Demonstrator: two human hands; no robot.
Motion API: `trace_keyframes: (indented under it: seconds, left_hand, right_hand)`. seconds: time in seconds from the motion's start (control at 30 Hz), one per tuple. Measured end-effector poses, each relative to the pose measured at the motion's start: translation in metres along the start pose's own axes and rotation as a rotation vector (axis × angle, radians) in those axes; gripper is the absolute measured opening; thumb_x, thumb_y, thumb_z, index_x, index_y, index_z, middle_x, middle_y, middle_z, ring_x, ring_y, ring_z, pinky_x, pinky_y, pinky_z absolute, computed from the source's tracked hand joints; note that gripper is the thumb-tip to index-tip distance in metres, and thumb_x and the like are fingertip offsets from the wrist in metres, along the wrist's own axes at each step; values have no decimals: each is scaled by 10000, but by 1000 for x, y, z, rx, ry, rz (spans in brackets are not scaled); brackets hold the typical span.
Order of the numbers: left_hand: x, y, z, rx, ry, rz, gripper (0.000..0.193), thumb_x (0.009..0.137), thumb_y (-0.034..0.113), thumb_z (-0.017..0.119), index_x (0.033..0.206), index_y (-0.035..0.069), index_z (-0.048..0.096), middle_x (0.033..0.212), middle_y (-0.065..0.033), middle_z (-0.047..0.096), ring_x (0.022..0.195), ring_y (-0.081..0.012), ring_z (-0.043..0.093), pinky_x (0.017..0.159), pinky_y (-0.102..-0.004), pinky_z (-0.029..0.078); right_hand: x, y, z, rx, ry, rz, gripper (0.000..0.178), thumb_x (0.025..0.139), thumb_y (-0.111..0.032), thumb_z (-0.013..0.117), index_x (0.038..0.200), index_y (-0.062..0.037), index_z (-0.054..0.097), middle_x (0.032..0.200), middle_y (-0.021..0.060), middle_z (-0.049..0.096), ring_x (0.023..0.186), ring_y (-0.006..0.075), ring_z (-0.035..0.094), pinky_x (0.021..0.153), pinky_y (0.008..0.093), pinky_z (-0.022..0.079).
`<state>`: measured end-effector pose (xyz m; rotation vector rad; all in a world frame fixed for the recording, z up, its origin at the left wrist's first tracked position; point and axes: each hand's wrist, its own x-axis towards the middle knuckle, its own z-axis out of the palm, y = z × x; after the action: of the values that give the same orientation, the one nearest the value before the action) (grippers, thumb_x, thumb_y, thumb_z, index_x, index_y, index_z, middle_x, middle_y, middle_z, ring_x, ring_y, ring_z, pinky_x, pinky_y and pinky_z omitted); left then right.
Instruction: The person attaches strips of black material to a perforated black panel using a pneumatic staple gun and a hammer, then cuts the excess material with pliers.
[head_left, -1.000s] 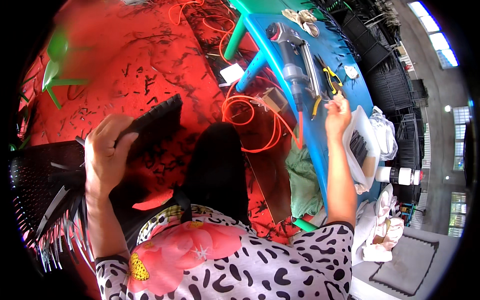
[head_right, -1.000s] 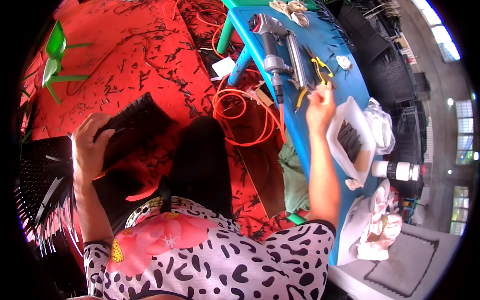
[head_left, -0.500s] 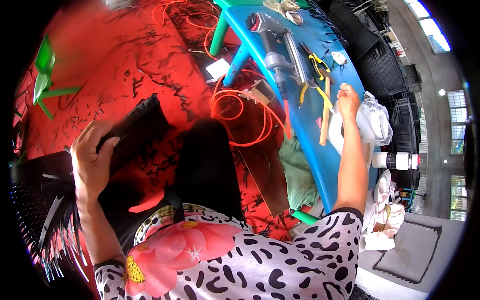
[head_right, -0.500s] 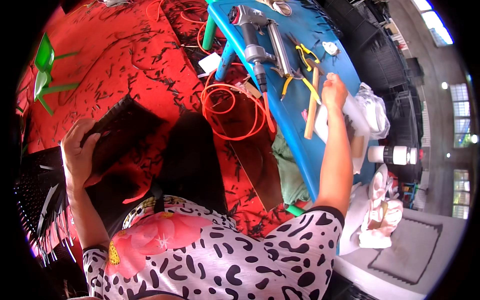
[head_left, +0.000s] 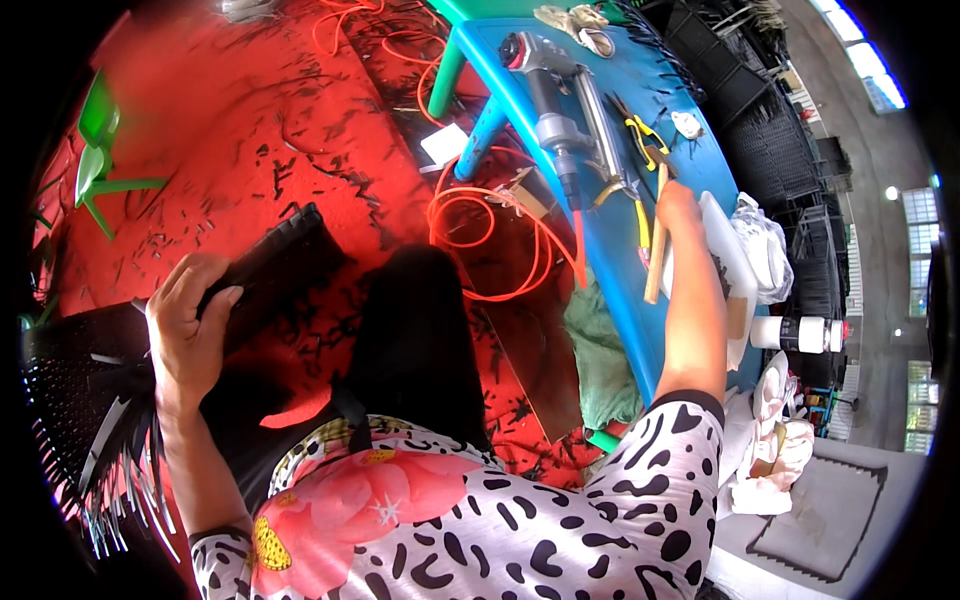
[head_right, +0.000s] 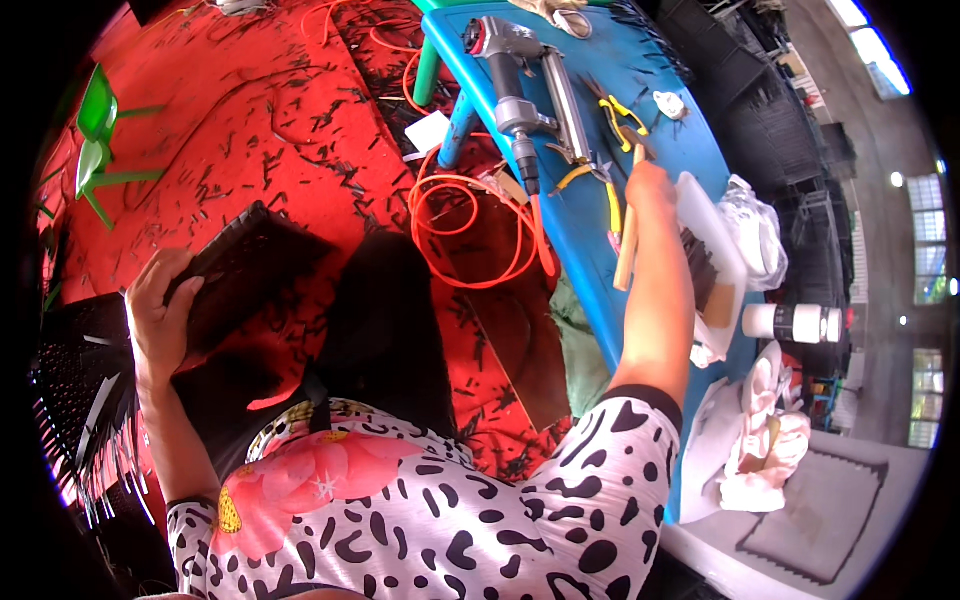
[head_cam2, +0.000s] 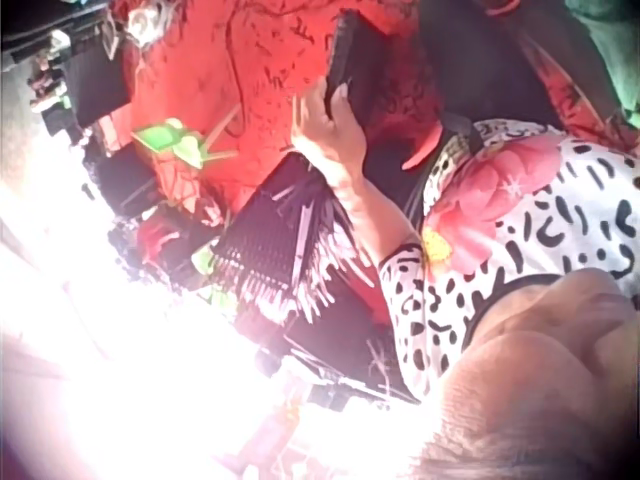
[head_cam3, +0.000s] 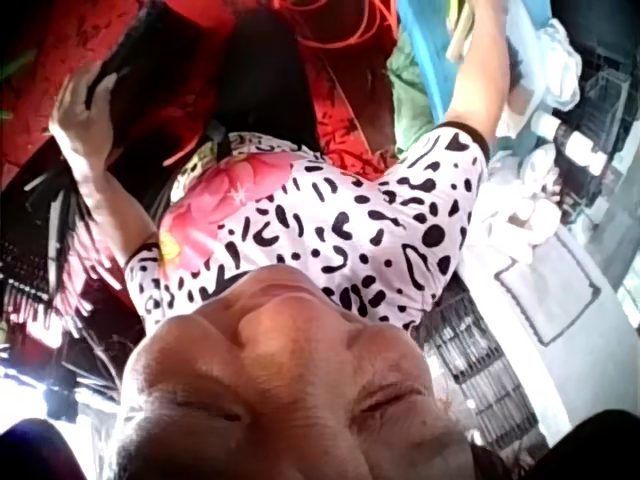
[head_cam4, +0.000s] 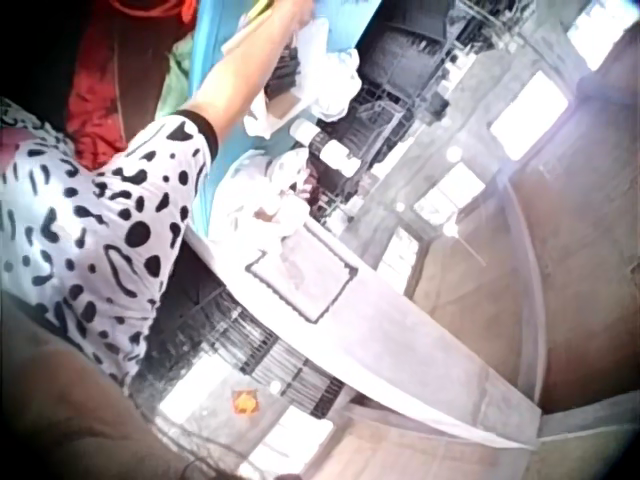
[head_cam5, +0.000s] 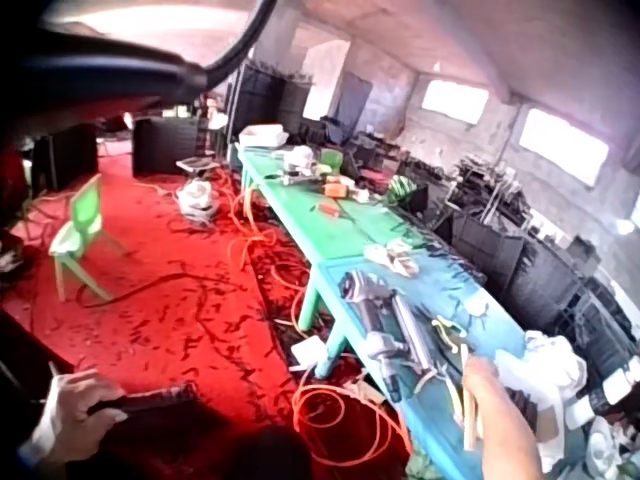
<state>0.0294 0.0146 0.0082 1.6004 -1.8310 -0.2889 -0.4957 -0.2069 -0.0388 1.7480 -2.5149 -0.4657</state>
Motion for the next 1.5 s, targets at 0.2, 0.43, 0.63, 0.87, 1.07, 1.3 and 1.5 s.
trace_keyframes:
  seconds: [0.2,0.43,0.63,0.87,1.07,1.3,1.5]
  left_hand:
    - [2,1,0,9,40,25,188,714,-18,621,898,-35,584,814,-163,574,742,-343,581,668,-324,462]
    - [2,-5,-1,38,55,35,203,716,34,660,905,-17,606,812,-141,591,738,-338,595,656,-346,477]
    - [6,-8,3,36,38,52,205,722,85,678,906,10,626,876,-127,625,791,-327,617,682,-356,501]
    - [2,-5,1,40,71,75,201,706,-8,650,893,-22,578,841,-157,599,761,-362,589,658,-370,477]
    - [2,-7,0,31,92,116,196,707,-13,643,890,-24,572,835,-158,591,740,-361,587,634,-375,473]
    - [-1,-2,3,27,92,113,189,712,-8,644,888,-20,576,840,-154,593,745,-358,588,640,-380,477]
    - [-2,0,3,36,70,83,201,706,-4,654,896,-13,589,853,-147,597,762,-362,588,651,-379,480]
  right_hand:
    - [22,1,-5,256,-116,154,227,835,-58,526,1025,28,617,985,249,637,798,348,669,541,403,545]
    - [74,49,67,920,-149,8,157,853,-107,462,888,-11,581,735,116,582,591,226,558,497,415,486]
    - [21,32,28,641,-249,151,562,729,-175,588,1268,-189,432,875,74,585,814,257,570,701,501,449]
    - [25,11,33,148,135,-65,555,742,-162,595,1268,-28,478,953,161,638,748,200,643,582,332,508]
    - [4,-1,28,502,187,-50,292,764,-57,543,1049,-34,603,855,165,663,661,235,661,599,355,513]
    - [-21,-6,5,393,-78,166,244,719,-58,653,956,-20,613,917,181,660,885,265,649,678,429,533]
    - [2,27,56,417,122,-85,194,736,-17,617,928,-29,598,786,91,597,684,223,598,490,343,462]
